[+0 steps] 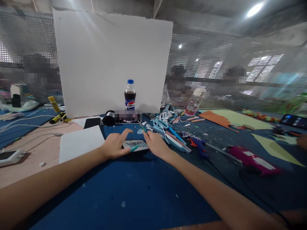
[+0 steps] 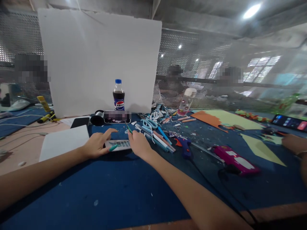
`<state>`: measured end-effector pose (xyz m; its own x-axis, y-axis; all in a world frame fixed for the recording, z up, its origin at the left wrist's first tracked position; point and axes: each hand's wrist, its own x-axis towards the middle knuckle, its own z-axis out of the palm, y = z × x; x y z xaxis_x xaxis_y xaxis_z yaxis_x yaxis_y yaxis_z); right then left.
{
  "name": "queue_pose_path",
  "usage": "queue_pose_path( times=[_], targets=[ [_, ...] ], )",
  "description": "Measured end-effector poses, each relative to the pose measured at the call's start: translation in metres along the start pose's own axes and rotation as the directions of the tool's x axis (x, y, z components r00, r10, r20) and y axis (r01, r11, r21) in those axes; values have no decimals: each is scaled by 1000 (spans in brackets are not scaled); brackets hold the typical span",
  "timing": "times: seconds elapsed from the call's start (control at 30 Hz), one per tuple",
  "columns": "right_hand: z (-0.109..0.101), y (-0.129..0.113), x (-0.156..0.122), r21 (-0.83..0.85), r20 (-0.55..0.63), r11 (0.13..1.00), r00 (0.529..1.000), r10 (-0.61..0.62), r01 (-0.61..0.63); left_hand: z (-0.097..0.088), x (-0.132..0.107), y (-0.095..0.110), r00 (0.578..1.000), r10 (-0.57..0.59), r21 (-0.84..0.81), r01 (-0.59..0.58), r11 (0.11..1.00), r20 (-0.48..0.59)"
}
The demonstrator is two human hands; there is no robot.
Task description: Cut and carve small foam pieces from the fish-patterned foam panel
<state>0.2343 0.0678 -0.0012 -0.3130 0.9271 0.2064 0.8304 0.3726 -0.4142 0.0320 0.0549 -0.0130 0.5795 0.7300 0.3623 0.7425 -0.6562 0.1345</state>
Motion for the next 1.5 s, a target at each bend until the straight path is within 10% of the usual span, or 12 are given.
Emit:
queue_pose_path(
  times=[0.13,0.37,0.53,0.77,0.97,1.27,1.5],
  targets=[
    [2,4,4,130,-27,991,999,39,-35,0,-2,2,992,122,8,-123,992,6],
    [4,6,4,313,-211,945,963,166,-94,1,-1,10,991,-132,238,121,964,30],
    [12,5,3,499,-155,866,978,140,-45,-1,0,8,995,-19,181,0,983,101],
    [13,8,6,498,-140,867,987,74,6,-1,1,0,988,118,-397,-70,915,98],
    [0,11,5,423,-199,906,977,72,19,2,3,1,999,45,-238,-45,970,-7],
    [0,16,4,342,-258,925,963,-76,165,1,1,-3,963,66,-338,27,941,262],
    [4,17,2,351,-189,923,977,-95,157,0,4,-2,972,9,-341,73,937,233]
  ],
)
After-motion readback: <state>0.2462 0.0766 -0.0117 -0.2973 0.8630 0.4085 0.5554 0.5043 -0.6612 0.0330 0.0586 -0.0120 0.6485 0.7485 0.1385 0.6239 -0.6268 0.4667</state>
